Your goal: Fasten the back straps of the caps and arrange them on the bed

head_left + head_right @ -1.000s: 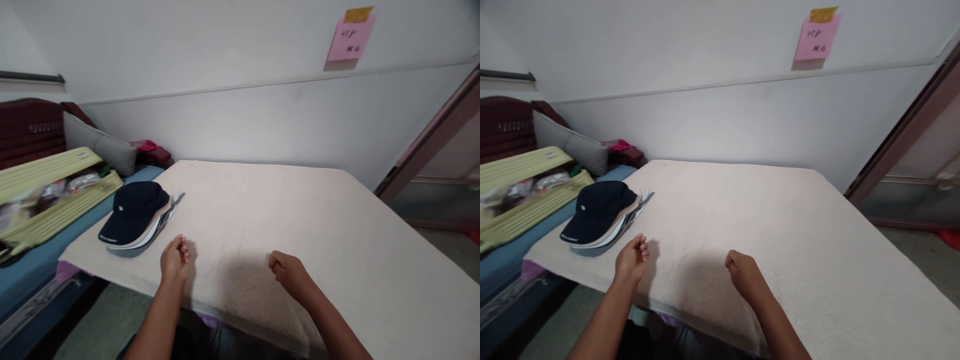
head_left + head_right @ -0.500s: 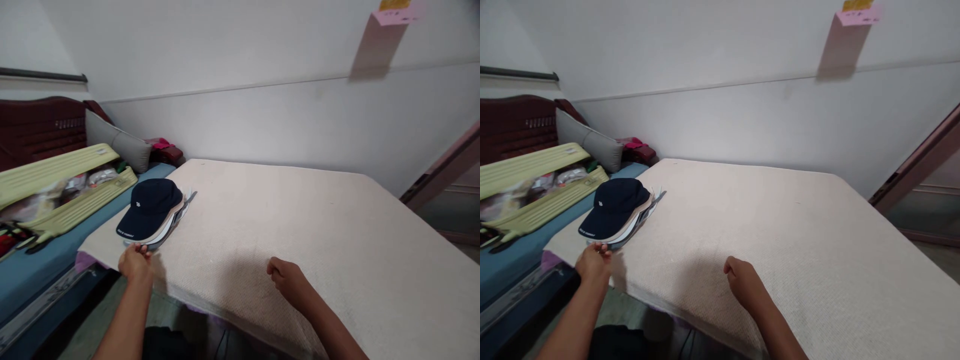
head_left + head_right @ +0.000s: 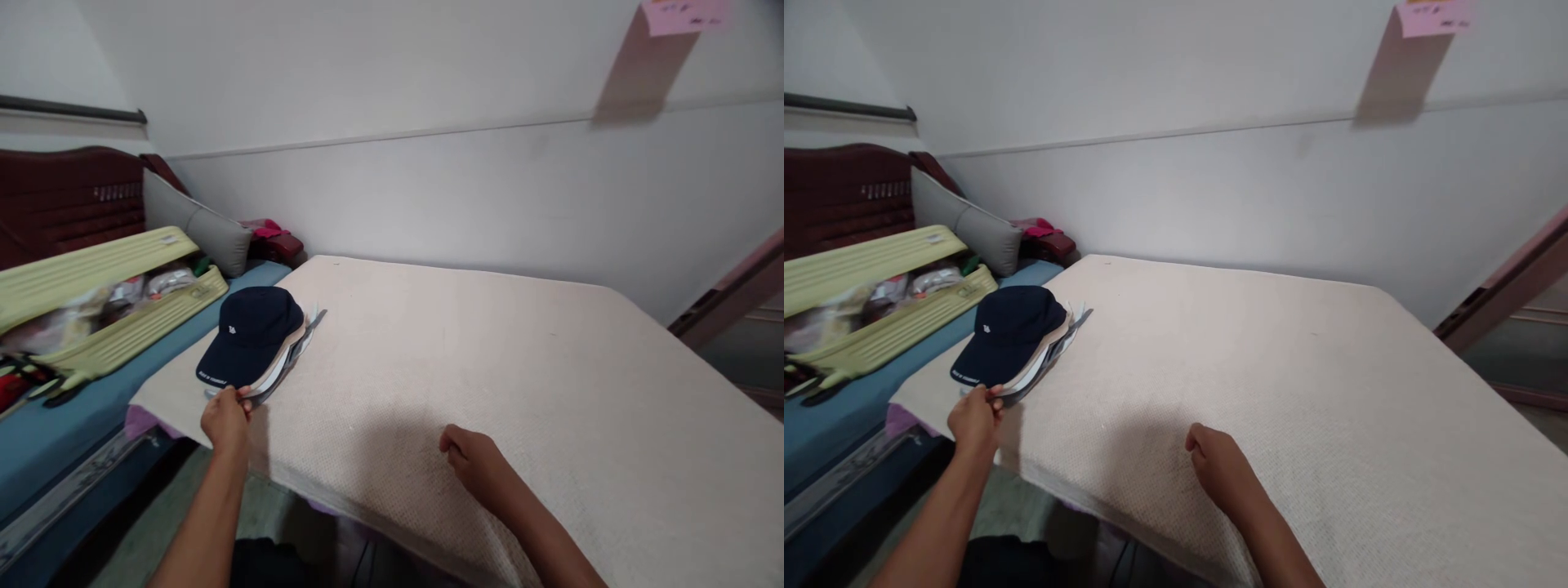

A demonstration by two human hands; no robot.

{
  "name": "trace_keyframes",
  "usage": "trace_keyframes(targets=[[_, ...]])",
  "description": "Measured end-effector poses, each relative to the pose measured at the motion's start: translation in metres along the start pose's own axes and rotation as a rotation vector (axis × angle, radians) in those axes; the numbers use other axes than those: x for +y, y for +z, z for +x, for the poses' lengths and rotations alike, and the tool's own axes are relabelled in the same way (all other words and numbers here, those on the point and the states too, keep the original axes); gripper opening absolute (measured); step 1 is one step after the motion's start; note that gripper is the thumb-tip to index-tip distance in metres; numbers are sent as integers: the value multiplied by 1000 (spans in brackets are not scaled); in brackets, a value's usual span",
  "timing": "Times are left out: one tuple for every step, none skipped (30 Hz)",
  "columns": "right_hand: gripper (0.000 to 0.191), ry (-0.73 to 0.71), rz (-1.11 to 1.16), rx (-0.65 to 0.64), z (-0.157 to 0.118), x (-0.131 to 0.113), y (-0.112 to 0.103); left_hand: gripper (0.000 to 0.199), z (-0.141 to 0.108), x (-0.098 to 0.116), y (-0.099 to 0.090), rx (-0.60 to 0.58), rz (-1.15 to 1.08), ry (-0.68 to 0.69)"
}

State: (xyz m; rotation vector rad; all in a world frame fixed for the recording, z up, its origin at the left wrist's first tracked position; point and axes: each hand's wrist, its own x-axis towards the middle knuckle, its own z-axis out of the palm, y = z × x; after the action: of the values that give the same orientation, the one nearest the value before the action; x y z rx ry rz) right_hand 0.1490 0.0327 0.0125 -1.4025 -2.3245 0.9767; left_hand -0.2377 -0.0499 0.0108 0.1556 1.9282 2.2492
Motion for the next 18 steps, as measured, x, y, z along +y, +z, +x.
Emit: trace_keyframes(targets=[[20,-1,-1,1,0,0,0,11,0,0,1,-12,-2,4],[20,-3,-2,0,1,0,1,14,-1,1,3,-22,-10,7],[20,-3,-5,-1,1,1,1,18,-2,2,5,-35,-18,11],[20,-6,-9,-2,1,1,2,22,-3,3,7,-55,-22,16],[19,-11,-13,-3,1,1,2,25,-4,4,10,-80,-22,21],[19,-15,-17,-3,1,1,3,27,-6,5,13,-108,-18,25],[20,-19,-19,-3,1,1,3,29,-8,5,17,-137,-13,31],[20,-24,-21,-3,1,1,4,29,-10,5,21,-163,-7,40],[20,-29,-22,-1,1,1,4,29,-12,6,26,-180,-2,52],[20,-34,-22,0,1,1,5,28,-15,6,31,-187,0,67],[19,-38,-21,0,1,2,5,27,-18,6,36,-188,-2,82],[19,-42,-20,2,1,2,5,25,-21,6,41,-187,-8,98],[18,-46,-16,4,1,2,5,23,-25,7,46,-189,-18,115],[18,-47,-11,7,1,2,5,22,-30,8,50,-194,-33,132],[18,-48,-3,11,1,2,5,21,-35,10,54,-203,-53,150],[18,-49,7,17,1,1,5,20,-40,13,58,-215,-77,169],[18,-49,20,25,2,1,5,20,-47,15,62,-228,-103,187],[17,-47,41,32,2,0,5,20,-54,18,66,-242,-129,203]])
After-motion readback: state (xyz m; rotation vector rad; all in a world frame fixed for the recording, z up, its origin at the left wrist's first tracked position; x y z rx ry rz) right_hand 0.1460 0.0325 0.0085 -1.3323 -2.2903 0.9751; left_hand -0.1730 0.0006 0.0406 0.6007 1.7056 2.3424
